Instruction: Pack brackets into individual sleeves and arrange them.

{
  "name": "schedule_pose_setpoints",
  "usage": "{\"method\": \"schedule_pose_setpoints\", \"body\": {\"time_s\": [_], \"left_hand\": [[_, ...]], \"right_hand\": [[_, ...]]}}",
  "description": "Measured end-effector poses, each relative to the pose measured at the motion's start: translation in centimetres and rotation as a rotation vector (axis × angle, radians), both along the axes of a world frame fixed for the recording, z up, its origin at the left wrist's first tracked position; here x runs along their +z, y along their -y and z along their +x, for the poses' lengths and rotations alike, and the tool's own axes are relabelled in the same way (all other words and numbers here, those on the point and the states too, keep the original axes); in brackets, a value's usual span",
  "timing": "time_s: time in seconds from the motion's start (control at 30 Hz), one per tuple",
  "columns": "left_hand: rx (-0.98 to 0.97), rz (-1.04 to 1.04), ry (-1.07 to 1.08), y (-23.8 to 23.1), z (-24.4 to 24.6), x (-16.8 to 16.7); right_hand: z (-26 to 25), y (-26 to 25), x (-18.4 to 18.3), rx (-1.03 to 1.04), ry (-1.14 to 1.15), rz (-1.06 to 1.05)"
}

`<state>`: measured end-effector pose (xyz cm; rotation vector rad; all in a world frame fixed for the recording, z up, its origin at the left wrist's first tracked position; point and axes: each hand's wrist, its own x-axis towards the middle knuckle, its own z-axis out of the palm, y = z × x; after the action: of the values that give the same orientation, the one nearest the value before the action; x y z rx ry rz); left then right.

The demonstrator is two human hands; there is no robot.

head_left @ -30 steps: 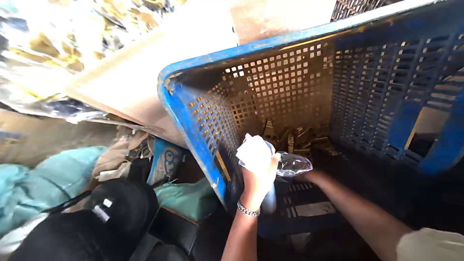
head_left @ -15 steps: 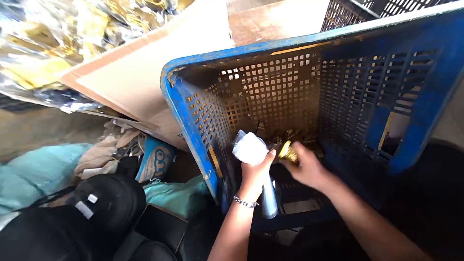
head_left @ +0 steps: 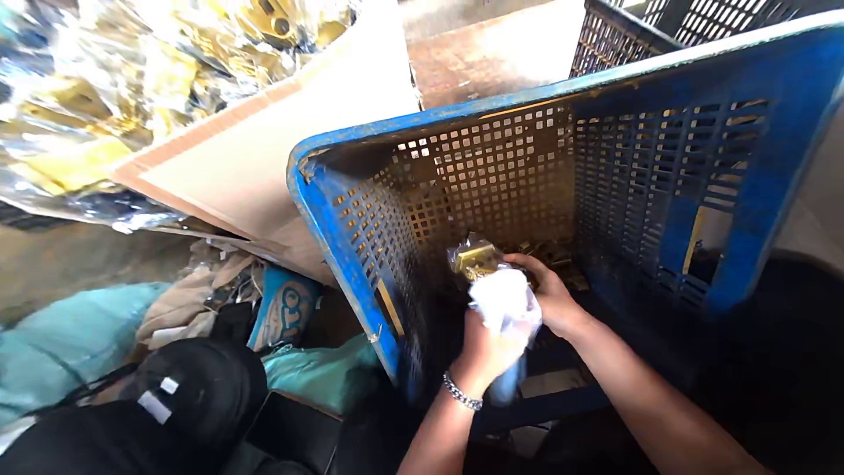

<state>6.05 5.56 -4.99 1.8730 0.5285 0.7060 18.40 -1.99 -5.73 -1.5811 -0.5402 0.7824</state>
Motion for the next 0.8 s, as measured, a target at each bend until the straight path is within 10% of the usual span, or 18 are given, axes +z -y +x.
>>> {"method": "schedule_pose_setpoints", "body": {"time_s": [0.13,0.27,0.47,0.8], "left_hand": [[0.038,-0.451,-0.023,-1.3,-0.5,1.7],[0.159,-0.492,0.008,-2.1,-1.1,2.3],[0.071,-0.019,0.000,0.3,0.6,-0.7],[-0.207,-0.301,-0.049,0.2,-0.7,-0.1]], "right_hand": [[1.8,4.3,1.9,-0.041,-0.039,0.010],[6.6,9.1,5.5,0.113,-0.173,1.016],[1.5,3.7,4.6,0.245,0.108,-0.011],[0.9,5.5,1.1,0.418,-0.235,0.094]]}}
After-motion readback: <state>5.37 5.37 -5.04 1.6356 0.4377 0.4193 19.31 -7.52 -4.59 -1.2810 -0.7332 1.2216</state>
